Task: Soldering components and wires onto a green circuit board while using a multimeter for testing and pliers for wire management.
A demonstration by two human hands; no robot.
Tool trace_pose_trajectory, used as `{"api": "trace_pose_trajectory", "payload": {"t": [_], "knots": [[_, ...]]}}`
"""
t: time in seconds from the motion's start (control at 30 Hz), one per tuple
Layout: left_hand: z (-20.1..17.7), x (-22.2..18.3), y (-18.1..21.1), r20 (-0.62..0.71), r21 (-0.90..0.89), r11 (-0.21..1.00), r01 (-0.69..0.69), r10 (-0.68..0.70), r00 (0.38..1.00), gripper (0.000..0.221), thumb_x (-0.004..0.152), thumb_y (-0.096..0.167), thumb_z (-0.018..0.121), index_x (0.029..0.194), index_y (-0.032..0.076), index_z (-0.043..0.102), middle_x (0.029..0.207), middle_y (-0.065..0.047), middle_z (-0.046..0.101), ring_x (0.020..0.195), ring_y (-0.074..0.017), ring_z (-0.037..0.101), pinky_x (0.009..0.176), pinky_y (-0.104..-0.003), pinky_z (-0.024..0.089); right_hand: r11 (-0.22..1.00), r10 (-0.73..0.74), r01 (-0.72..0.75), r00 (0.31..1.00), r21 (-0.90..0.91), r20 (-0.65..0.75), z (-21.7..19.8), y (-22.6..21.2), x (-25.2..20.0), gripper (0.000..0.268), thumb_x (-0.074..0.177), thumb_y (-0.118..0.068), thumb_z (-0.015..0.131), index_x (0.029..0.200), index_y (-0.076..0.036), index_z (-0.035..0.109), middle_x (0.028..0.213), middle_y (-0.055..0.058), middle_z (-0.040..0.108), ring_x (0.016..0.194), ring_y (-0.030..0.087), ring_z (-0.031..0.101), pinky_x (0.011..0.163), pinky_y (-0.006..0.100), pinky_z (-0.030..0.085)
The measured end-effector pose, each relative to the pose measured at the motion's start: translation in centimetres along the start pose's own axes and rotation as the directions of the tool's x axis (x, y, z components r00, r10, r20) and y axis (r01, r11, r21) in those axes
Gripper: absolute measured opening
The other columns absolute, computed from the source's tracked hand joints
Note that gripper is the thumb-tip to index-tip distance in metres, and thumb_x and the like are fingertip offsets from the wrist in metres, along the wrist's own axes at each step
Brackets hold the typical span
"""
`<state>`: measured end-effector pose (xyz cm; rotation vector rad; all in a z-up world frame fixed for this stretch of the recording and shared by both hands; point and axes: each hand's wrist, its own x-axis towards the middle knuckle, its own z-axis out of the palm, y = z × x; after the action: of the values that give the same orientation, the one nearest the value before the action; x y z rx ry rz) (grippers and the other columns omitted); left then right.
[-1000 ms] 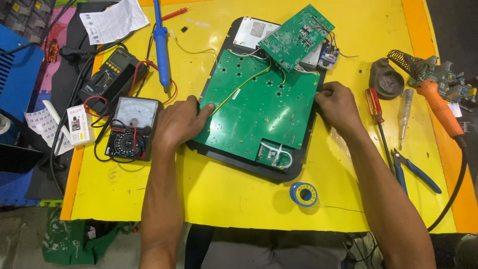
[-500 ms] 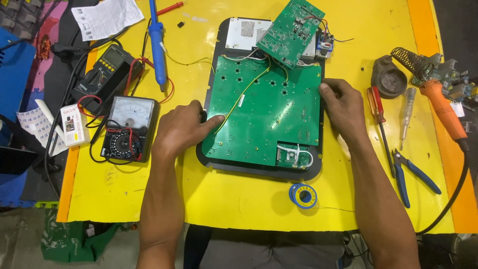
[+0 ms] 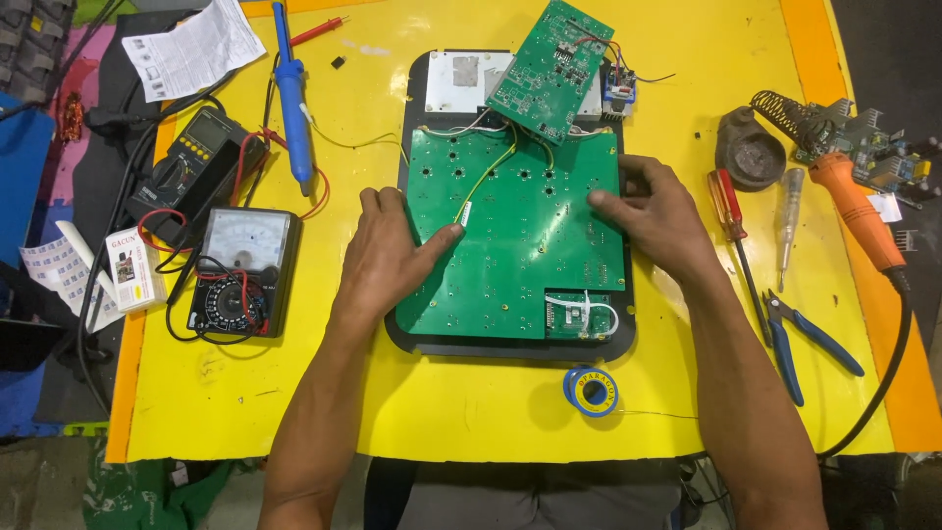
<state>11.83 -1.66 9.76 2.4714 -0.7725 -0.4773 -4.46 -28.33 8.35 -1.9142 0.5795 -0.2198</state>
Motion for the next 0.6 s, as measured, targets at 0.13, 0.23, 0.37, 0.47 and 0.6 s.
{"api": "trace_pose_trajectory", "payload": {"t": [0.13, 0.23, 0.37, 0.47, 0.6], "knots": [[0.5, 0.1, 0.1, 0.011, 0.009, 1.000, 0.018, -0.019, 1.000, 0.073, 0.094, 0.051, 0.071, 0.125, -0.010, 0.048, 0.116, -0.023, 0.045, 0.107, -0.0487, 0.065, 0.077, -0.062, 0.058, 0.999, 0.000, 0.000, 1.000, -0.051, -0.001, -0.6, 0.1, 0.2, 0.073, 0.096, -0.021, 0.078, 0.146, 0.015, 0.040, 0.127, 0.036, 0.053, 0.120, 0.050, 0.062, 0.100, 0.058, 0.051], [0.5, -0.4, 1.0, -0.133, -0.029, 0.999, -0.034, 0.030, 0.991, 0.084, 0.096, 0.048, 0.071, 0.145, -0.011, 0.036, 0.132, -0.032, 0.043, 0.127, -0.0568, 0.049, 0.096, -0.073, 0.045, 0.998, -0.041, 0.039, 0.999, -0.057, -0.024, -0.4, 0.5, 0.4, 0.073, 0.097, -0.031, 0.078, 0.143, 0.014, 0.045, 0.126, 0.034, 0.050, 0.120, 0.047, 0.062, 0.098, 0.055, 0.055], [0.4, -0.6, 2.3, -0.091, -0.002, 0.995, -0.099, 0.099, 0.991, 0.091, 0.096, 0.047, 0.072, 0.153, -0.012, 0.033, 0.147, -0.041, 0.038, 0.142, -0.0564, 0.035, 0.107, -0.075, 0.034, 1.000, -0.008, 0.007, 0.999, -0.023, -0.052, 0.3, 0.6, 0.0, 0.065, 0.099, -0.028, 0.076, 0.140, 0.013, 0.047, 0.125, 0.032, 0.052, 0.117, 0.043, 0.065, 0.094, 0.051, 0.057], [0.5, -0.3, 1.5, -0.055, -0.013, 0.991, -0.135, 0.134, 0.990, 0.090, 0.096, 0.049, 0.069, 0.153, -0.012, 0.034, 0.149, -0.039, 0.039, 0.144, -0.0545, 0.035, 0.109, -0.071, 0.035, 0.999, 0.024, -0.025, 0.999, -0.028, -0.046, 0.5, -0.1, -0.4, 0.064, 0.097, -0.022, 0.078, 0.139, 0.014, 0.046, 0.124, 0.033, 0.053, 0.115, 0.044, 0.066, 0.092, 0.053, 0.057], [1.3, 0.7, -0.5, -0.082, 0.045, 0.984, -0.171, 0.174, 0.981, 0.087, 0.097, 0.054, 0.066, 0.154, -0.005, 0.039, 0.147, -0.032, 0.043, 0.141, -0.0482, 0.039, 0.108, -0.069, 0.035, 0.993, 0.082, -0.084, 0.996, -0.085, -0.022, 0.3, -1.1, -0.8, 0.064, 0.100, -0.030, 0.075, 0.140, 0.012, 0.049, 0.123, 0.032, 0.055, 0.115, 0.047, 0.065, 0.091, 0.053, 0.057]]}}
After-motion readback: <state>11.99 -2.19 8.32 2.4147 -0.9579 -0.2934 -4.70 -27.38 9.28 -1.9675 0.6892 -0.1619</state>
